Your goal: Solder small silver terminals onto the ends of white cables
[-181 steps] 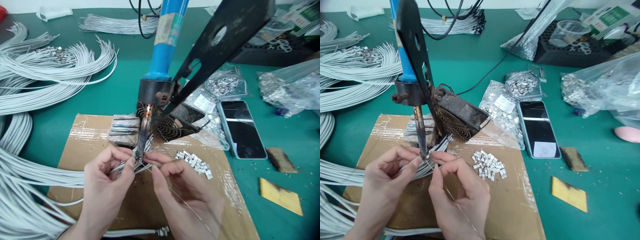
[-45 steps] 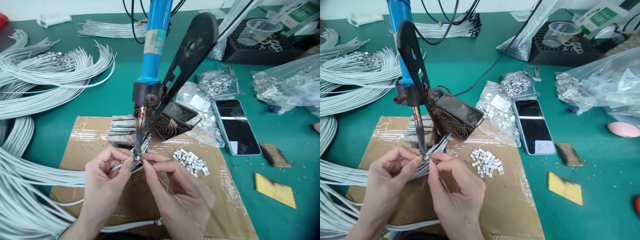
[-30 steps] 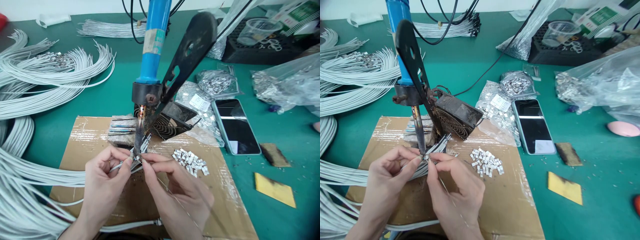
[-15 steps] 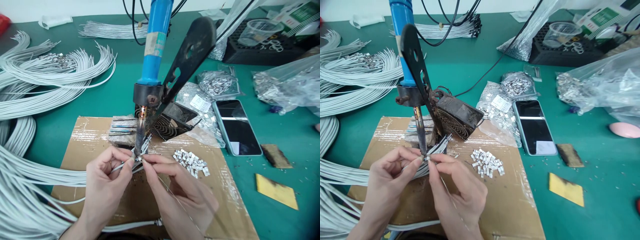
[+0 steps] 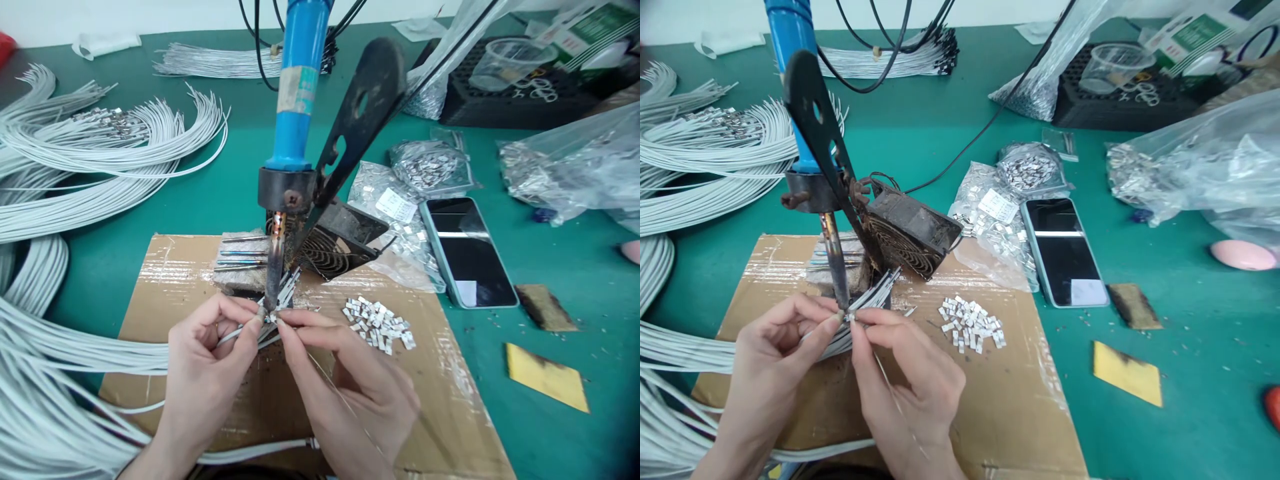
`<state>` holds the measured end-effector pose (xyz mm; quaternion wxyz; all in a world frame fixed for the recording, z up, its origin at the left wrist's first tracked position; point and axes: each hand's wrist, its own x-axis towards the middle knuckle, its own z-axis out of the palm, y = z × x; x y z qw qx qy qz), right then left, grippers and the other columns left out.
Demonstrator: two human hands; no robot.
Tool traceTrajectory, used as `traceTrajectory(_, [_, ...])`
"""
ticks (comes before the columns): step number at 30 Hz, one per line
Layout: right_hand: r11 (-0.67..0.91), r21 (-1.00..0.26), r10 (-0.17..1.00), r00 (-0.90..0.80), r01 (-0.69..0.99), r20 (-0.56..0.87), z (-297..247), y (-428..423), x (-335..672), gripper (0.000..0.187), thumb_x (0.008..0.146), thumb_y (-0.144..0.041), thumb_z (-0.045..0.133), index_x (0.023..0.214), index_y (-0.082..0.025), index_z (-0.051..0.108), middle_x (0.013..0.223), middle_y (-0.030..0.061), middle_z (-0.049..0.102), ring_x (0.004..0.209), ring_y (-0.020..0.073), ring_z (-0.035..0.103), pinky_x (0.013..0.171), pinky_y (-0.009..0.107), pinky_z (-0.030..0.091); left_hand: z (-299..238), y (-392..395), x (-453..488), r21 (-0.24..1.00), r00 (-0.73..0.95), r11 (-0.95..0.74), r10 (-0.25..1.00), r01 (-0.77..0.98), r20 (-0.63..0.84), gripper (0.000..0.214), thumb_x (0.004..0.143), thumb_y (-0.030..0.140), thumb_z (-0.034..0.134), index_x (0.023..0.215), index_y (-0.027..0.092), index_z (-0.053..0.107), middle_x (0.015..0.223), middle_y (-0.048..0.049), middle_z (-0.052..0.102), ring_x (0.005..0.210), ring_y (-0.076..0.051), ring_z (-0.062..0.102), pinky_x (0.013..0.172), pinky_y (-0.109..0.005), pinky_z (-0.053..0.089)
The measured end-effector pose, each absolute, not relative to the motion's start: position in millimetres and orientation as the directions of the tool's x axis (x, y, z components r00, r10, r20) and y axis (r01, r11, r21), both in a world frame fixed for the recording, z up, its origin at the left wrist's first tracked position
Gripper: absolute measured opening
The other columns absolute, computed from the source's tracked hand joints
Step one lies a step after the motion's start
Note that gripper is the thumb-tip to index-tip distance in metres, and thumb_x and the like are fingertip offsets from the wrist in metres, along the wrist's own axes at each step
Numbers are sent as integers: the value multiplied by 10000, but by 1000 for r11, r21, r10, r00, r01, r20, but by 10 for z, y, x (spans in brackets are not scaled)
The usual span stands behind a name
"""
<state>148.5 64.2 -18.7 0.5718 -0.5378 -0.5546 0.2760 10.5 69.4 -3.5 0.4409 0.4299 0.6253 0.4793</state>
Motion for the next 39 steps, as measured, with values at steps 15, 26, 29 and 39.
traceTrajectory(15, [241, -926, 924, 222, 290, 310, -218, 602, 1504, 195, 919, -110, 753, 785, -243, 704, 899, -3, 847, 700, 147, 784, 712, 256, 649, 8, 649, 193, 975, -294, 220, 933, 15, -206, 134, 823, 122, 784, 715, 192, 747, 833, -10, 789, 718, -121, 750, 667, -151, 586])
traceTrajectory(26, [22, -975, 847, 523, -223, -100, -355, 487, 2201, 363, 931, -543, 712, 882, -205, 835, 899, 75, 833, 863, 233, 786, 831, 368, 638, -3, 333, 239, 942, -279, 336, 903, -9, -325, 168, 807, 206, 820, 679, 202, 711, 850, -7, 748, 702, -125, 671, 680, -184, 540])
traceTrajectory(29, [-3, -973, 801, 582, -231, -141, -467, 428, 2531, 483, 949, -610, 599, 936, -208, 864, 956, 114, 852, 937, 279, 793, 937, 444, 602, 14, 219, 213, 934, -250, 357, 904, -6, -348, 157, 840, 218, 805, 701, 206, 732, 865, -11, 751, 716, -126, 674, 701, -183, 538])
traceTrajectory(39, [-36, -994, 858, 512, 101, 21, -696, 257, 2346, 648, 1037, -698, 470, 933, -146, 793, 924, 139, 838, 871, 294, 801, 862, 494, 620, -193, -223, 128, 906, -50, 419, 905, -55, -422, 233, 894, 397, 814, 785, 198, 763, 876, -35, 749, 562, -111, 626, 599, -226, 545])
